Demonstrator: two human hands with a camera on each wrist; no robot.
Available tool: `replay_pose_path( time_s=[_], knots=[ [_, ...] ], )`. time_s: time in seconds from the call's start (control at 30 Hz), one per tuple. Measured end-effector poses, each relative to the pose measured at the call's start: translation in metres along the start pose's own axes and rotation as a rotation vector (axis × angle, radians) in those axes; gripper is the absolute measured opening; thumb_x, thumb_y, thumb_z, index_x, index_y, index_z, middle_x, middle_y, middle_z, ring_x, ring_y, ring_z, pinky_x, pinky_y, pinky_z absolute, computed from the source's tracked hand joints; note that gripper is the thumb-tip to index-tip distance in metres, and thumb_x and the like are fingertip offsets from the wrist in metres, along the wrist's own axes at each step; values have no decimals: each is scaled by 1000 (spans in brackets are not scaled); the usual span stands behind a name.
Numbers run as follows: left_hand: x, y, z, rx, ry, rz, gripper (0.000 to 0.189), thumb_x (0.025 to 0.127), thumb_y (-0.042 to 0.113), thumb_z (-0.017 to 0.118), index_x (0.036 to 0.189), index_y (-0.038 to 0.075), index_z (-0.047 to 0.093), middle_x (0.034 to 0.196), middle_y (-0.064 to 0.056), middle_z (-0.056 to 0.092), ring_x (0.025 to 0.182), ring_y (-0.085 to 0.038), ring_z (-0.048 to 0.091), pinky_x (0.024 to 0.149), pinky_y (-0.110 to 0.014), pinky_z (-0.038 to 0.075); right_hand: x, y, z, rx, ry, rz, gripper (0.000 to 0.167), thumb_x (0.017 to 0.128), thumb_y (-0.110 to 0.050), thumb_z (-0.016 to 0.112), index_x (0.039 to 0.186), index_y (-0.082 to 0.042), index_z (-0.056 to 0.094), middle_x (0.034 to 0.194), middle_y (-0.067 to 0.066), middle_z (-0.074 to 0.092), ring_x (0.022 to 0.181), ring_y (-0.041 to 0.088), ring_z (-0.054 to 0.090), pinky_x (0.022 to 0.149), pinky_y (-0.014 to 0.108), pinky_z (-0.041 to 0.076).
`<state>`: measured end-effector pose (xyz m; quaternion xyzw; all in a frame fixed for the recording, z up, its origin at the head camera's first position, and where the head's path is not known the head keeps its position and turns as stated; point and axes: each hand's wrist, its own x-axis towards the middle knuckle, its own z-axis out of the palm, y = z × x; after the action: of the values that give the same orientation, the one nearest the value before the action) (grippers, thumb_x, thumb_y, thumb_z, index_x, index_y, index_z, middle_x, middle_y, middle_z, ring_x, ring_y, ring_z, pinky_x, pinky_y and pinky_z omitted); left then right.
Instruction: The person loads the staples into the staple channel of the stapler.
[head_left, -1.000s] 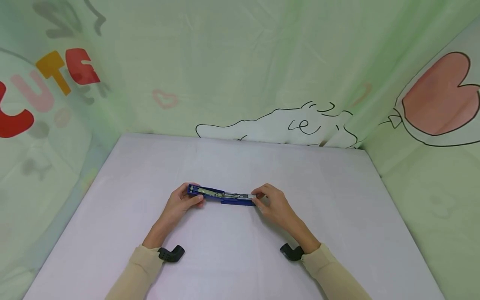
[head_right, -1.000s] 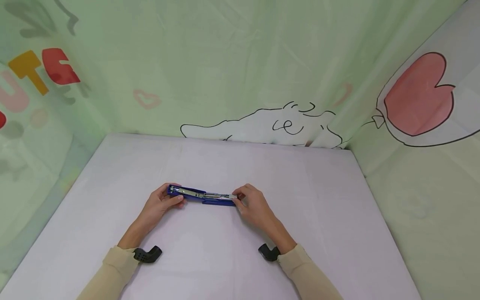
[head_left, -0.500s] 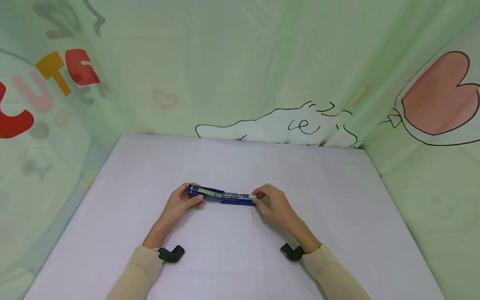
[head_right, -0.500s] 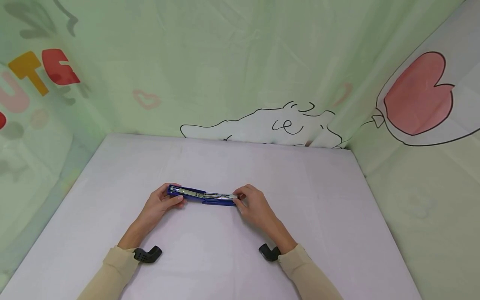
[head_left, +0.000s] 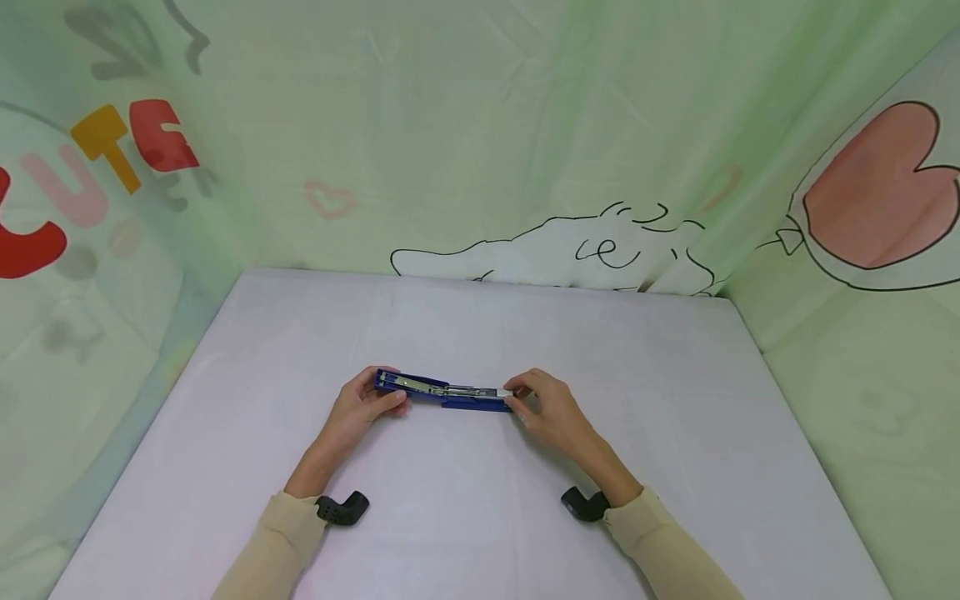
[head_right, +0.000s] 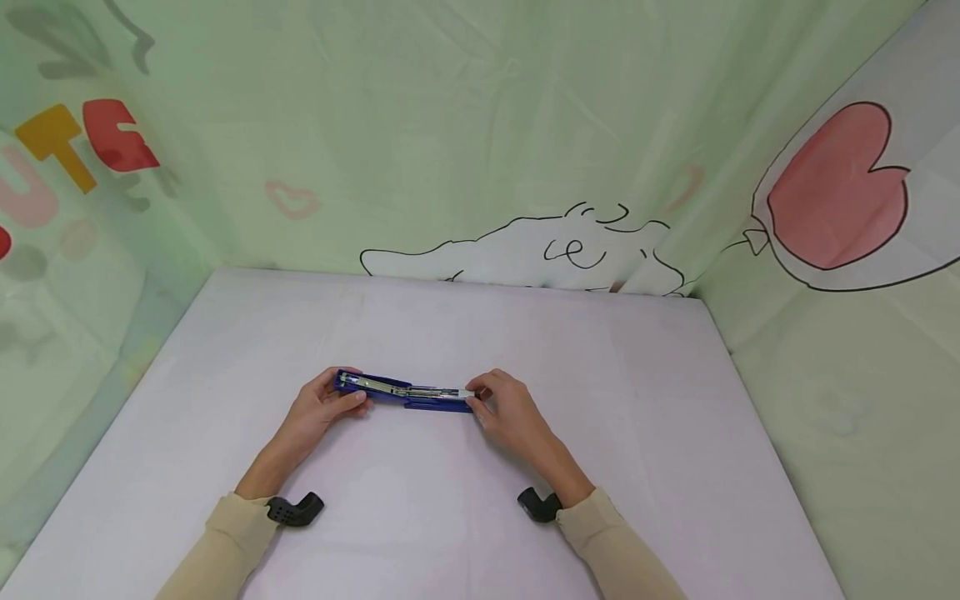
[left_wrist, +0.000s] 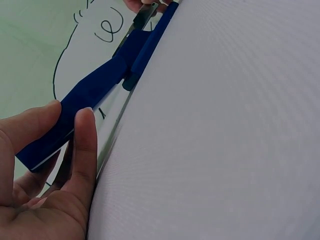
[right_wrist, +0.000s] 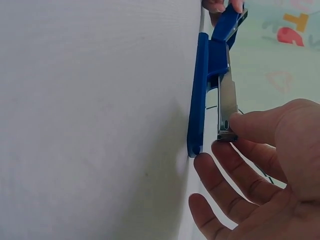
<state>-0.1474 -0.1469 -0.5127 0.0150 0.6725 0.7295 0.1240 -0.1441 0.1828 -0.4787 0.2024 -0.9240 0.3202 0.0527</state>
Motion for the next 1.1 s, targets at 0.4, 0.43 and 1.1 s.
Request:
replay_pose_path(
  time_s=[0.4,0.43,1.1],
  knots=[
    [0,-1,-1,15,2,-8,49,99,5,73,143,-1,50,112,-7,68,87,-10,74,84,-23,63,-1,-2,-1,1,-39,37,18,97,-11,78,114,-6,74,106,7,75,94,18,70,88,43,60],
    [0,-1,-1,13,2,-8,50,99,4,73,143,-1,50,113,-7,68,88,-10,74,84,-22,63,-1,-2,-2,2,-45,43,18,97,-11,78,114,-6,74,105,6,75,94,18,69,88,43,60],
    [3,2,5,33,-18,22,52,98,5,76,145,-4,57,117,-5,72,88,-9,70,79,-22,62,0,5,-2,33,-65,88,21,96,-12,79,115,-6,76,98,4,77,90,14,68,85,37,59]
  ],
)
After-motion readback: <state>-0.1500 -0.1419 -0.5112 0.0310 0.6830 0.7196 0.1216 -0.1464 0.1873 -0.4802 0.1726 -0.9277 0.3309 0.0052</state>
